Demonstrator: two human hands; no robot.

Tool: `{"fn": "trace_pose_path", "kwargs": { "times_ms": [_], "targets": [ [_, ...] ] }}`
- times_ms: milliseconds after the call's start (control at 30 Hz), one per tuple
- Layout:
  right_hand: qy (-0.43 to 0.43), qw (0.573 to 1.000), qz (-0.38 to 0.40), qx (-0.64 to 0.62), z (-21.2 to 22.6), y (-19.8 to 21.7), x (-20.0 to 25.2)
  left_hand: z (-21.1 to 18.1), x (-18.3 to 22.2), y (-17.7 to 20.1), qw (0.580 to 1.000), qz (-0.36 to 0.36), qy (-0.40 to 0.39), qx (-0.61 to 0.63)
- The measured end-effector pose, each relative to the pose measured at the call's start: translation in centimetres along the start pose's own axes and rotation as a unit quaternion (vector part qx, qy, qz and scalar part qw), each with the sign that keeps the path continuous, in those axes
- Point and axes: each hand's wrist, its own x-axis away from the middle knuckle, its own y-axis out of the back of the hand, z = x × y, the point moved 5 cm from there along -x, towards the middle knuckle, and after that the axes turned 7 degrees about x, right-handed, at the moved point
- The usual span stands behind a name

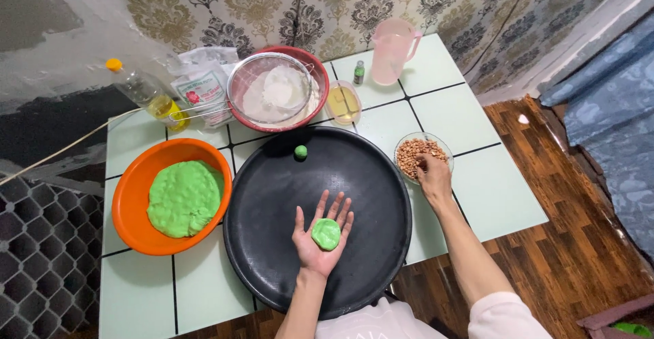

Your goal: The person is preparing stuffed green dough balls by taking a piece of dough, adding a peanut inside, and rolling it into a sphere.

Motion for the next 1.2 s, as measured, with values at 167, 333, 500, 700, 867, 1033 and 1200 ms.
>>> {"fn": "trace_pose_path", "kwargs": {
  "times_ms": [167,333,500,700,867,1033,1200],
  "targets": [
    [-0.139,0.926,-0.028,-0.35,12.4,7.5,3.4,-1.7,-0.3,-2.2,0.998,0.02,-0.042,0.041],
    [0.09,0.933,0.027,-0.348,25.2,11.8,8.3,-1.7,-0.1,-3.8,0.993,0.086,-0.051,0.057],
    [0.333,0.909,-0.022,-0.249,28.2,10.7,9.7,-1.3,1.7,-5.8,0.993,0.089,-0.08,0.009],
    [0.409,0.903,0.078,-0.104,30.1,9.4,11.1,-1.3,3.7,-6.5,0.995,0.043,-0.091,0.006],
    [0.296,0.91,0.023,-0.29,30.0,12.2,10.1,-2.0,3.2,-5.2,0.991,0.103,-0.082,0.038],
    [0.181,0.898,0.056,-0.397,30.9,14.9,8.9,-2.5,2.7,-3.7,0.982,0.152,-0.059,0.091],
    [0.172,0.914,0.085,-0.358,30.1,12.4,8.8,-1.8,3.4,-4.4,0.979,0.173,-0.035,0.106]
  ]
}}
